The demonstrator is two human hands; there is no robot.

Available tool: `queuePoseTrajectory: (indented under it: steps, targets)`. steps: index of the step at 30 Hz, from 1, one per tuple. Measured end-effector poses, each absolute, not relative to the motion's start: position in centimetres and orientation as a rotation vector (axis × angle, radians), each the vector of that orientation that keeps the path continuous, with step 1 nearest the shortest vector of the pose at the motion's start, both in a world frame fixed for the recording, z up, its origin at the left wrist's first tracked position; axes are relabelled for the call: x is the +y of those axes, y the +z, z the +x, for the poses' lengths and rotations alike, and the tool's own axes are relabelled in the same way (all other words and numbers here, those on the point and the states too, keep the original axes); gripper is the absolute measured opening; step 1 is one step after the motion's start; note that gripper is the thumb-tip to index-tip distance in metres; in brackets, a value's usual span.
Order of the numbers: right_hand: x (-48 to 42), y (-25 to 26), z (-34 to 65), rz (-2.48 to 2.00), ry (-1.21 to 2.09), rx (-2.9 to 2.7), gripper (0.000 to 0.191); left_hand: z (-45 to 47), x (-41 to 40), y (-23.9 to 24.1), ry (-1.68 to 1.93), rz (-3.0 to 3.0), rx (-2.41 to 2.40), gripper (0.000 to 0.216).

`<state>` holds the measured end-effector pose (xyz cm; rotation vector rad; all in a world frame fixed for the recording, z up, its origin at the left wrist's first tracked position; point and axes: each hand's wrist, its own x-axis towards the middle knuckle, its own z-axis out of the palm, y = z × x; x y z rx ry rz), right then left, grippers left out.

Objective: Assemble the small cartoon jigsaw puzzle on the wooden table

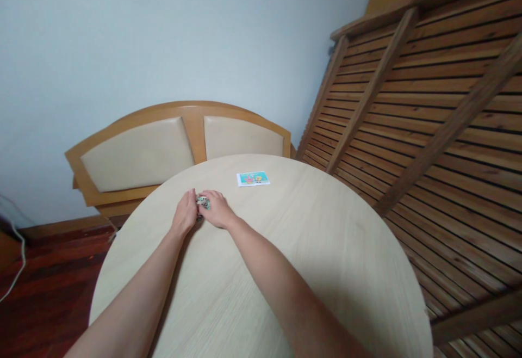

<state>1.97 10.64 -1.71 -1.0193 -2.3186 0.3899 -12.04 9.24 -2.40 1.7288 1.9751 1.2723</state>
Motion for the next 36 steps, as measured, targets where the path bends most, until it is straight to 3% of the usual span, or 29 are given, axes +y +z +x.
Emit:
queuePoseTrajectory:
  steps: [4,8,12,16,36]
  targets:
    - [9.4,-1.8,8.5,-1.047,0.378,-2.34,0.044,-8.2,7.9,-1.8,1.26,1.975,1.87,0.047]
    - [7.6,-1.8,16.3,-1.169,0.353,-2.388,0.045,-2.2,5.5,-2.5,1.02,2.466,1.626,0.054]
    - [5.6,-1.8,21.9,-1.341,0.339,-2.369,0.061,1.2,3.7,-3.2,0.594,2.6,1.467,0.056]
    - [4.1,-1.6,23.8,-1.51,0.369,-2.44,0.077,1.1,3.2,-2.7,0.404,2.612,1.517,0.062]
    - [4.7,-1.2,23.3,-1.565,0.339,-2.475,0.08,0.8,3.5,-2.0,0.395,2.594,1.559,0.058]
